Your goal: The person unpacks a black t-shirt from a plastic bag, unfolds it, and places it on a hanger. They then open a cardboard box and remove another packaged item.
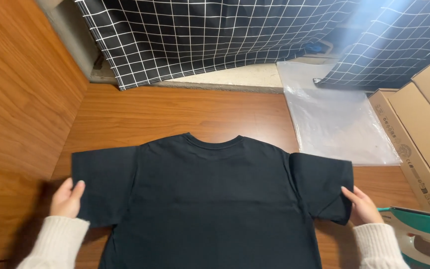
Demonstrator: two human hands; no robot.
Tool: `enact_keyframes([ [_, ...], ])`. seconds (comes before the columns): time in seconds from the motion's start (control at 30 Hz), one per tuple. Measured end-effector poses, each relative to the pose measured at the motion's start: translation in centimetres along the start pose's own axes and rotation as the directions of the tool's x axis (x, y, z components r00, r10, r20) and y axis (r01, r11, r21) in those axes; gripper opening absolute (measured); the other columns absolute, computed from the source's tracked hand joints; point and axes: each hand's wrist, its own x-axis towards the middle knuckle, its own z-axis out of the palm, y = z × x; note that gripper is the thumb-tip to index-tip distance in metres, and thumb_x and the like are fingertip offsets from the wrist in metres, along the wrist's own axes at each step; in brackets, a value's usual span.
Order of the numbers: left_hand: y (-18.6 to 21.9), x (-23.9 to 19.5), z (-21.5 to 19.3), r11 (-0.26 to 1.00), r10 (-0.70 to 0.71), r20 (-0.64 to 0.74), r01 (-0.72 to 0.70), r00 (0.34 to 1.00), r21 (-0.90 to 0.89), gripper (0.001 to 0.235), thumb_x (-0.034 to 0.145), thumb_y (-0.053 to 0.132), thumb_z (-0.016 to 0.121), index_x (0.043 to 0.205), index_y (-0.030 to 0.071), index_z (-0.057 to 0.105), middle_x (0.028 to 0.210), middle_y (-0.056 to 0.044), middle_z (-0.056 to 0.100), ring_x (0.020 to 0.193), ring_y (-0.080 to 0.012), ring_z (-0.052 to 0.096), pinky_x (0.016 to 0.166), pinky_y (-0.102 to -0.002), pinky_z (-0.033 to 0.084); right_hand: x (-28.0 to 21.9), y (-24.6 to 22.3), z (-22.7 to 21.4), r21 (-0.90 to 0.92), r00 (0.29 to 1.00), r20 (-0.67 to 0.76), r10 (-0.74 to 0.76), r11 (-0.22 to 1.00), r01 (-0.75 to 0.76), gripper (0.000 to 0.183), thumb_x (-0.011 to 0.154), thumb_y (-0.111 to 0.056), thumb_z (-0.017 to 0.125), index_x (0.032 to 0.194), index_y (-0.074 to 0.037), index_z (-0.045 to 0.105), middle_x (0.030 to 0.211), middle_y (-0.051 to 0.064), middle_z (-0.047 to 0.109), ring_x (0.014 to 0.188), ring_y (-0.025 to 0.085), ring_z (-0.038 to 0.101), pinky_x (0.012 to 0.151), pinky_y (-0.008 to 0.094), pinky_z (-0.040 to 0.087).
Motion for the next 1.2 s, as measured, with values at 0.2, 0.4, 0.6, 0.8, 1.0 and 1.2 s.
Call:
enact_keyframes([
  [0.2,2.6,-2.2,-3.7,0.872,0.182,-0.386,0.033,0.904,0.489,0.038,0.083,-0.001,0.05,0.12,0.002,0.056,0.106,-0.014,0.06,0.1,-0.023,0.054,0.089,-0.032,0.037,5.5,5.8,-5.9,-0.345,0.819,-0.394,-0.418,0.893,0.29,0.037,0.083,0.002,0.041,0.119,0.0,0.051,0.104,0.01,0.059,0.07,0.014,0.054,0.052,0.022,0.041],
  [0.4,5.4,-9.6,10.1,0.69,0.506,0.21,-0.539,0.837,0.483,0.04,0.081,0.004,0.042,0.119,0.011,0.052,0.129,-0.01,0.047,0.127,-0.028,0.037,0.105,-0.04,0.025,-2.6,8.9,8.4,-0.54,0.719,-0.03,-0.695,0.616,0.573,0.033,0.083,-0.003,0.041,0.109,-0.009,0.06,0.116,0.008,0.058,0.118,0.015,0.047,0.1,0.026,0.032],
  [0.6,5.3,-20.0,23.7,0.518,0.475,0.706,-0.815,0.526,0.259,0.046,0.085,0.009,0.033,0.129,-0.005,0.033,0.134,-0.018,0.037,0.126,-0.0307,0.031,0.104,-0.046,0.016,-8.9,16.7,19.3,-0.273,0.401,0.673,-0.622,0.294,0.916,0.046,0.082,0.0,0.035,0.127,-0.002,0.04,0.134,0.019,0.038,0.127,0.031,0.033,0.108,0.043,0.017],
  [0.8,7.5,-19.7,23.2,0.318,0.401,0.655,-0.768,0.64,0.556,0.053,0.08,0.036,0.043,0.13,0.019,0.037,0.14,-0.004,0.027,0.128,-0.0309,0.019,0.099,-0.055,0.01,-8.1,15.2,18.3,-0.557,0.369,0.765,-0.528,-0.255,0.79,0.047,0.092,-0.026,0.031,0.135,-0.009,0.03,0.141,0.006,0.03,0.131,0.021,0.024,0.106,0.038,0.014],
  [1.0,6.8,-14.6,20.0,0.255,0.34,0.602,-0.686,0.723,0.681,0.048,0.086,0.043,0.03,0.133,0.035,0.031,0.14,0.002,0.024,0.13,-0.0241,0.017,0.098,-0.054,0.012,-3.8,13.3,13.9,-0.696,0.487,0.696,-0.527,-0.33,0.638,0.048,0.089,-0.036,0.032,0.136,-0.025,0.03,0.143,0.003,0.025,0.132,0.021,0.021,0.104,0.04,0.015],
  [1.2,3.3,-10.0,12.4,0.129,0.339,0.629,-0.697,0.7,0.706,0.05,0.09,0.044,0.02,0.137,0.029,0.023,0.143,0.0,0.02,0.131,-0.0206,0.016,0.104,-0.039,0.012,-0.3,11.1,6.9,-0.594,0.428,0.801,-0.418,-0.473,0.65,0.05,0.091,-0.035,0.026,0.139,-0.021,0.022,0.145,0.001,0.019,0.134,0.017,0.016,0.107,0.034,0.011],
])
